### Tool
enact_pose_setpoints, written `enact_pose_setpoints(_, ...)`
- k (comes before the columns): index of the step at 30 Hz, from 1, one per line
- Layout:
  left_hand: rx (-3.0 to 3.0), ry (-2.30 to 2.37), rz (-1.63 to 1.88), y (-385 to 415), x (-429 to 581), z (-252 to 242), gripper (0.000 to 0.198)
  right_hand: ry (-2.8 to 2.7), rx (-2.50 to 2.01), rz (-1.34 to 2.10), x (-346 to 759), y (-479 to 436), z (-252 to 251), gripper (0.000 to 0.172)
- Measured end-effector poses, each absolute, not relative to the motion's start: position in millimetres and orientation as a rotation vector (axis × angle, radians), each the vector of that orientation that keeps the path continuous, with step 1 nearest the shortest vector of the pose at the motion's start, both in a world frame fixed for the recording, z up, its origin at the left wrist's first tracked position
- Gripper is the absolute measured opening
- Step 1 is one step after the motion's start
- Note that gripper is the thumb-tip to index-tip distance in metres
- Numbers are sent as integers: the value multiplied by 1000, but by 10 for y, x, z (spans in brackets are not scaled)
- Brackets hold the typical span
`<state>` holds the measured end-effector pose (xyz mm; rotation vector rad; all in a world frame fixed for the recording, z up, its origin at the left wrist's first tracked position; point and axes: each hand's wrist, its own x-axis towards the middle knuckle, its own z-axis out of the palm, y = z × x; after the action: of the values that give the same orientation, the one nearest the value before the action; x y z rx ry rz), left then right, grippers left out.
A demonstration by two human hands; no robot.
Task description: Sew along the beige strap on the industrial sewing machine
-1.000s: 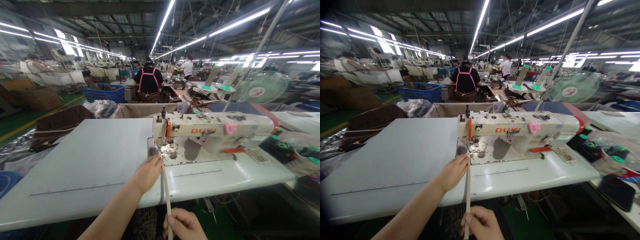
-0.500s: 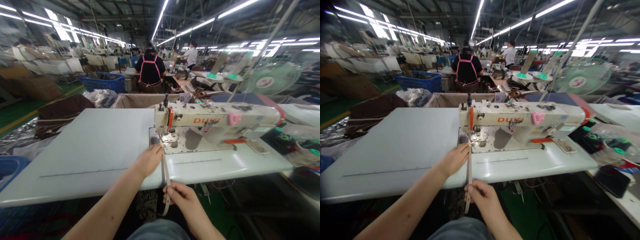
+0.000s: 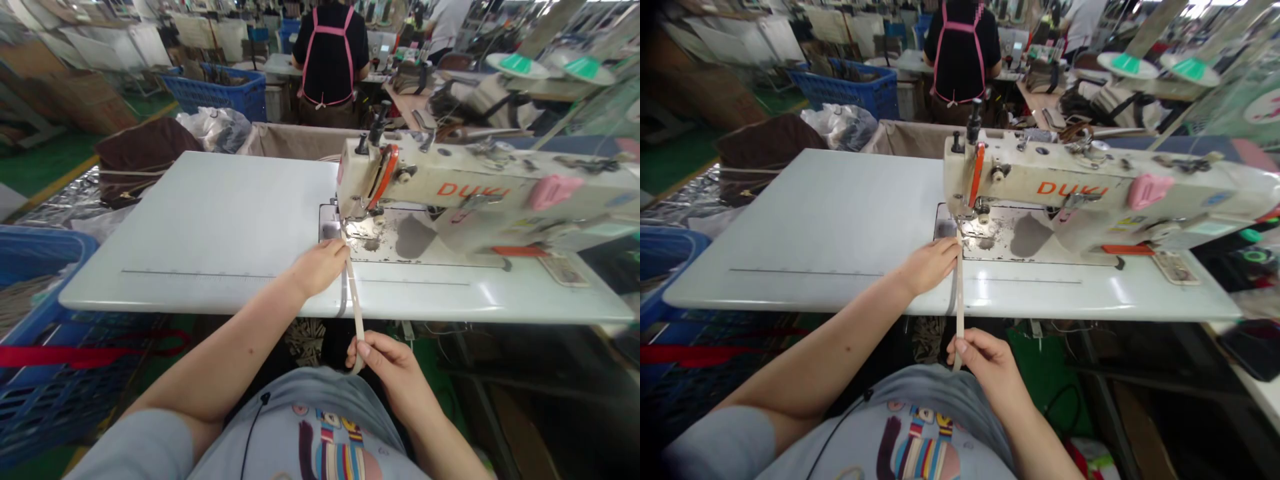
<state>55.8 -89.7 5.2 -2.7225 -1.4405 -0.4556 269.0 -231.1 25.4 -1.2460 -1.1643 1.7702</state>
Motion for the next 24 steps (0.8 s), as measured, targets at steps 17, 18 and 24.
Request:
enact_pose_setpoints(17,-2703,-1350,-482,-890,553,-74,22,-1219,-1229,1747,2683,-2324,177,45)
enact_pose_setpoints(18,-2698,-1347,-488,-888,554,-87,23,-1226,-1229,1745,2682,-2321,171,46)
enact_pose_setpoints(24,-2636,-1337,-529,-868,560,-117,23,-1253,-1235,1748,2690,-2306,115,52)
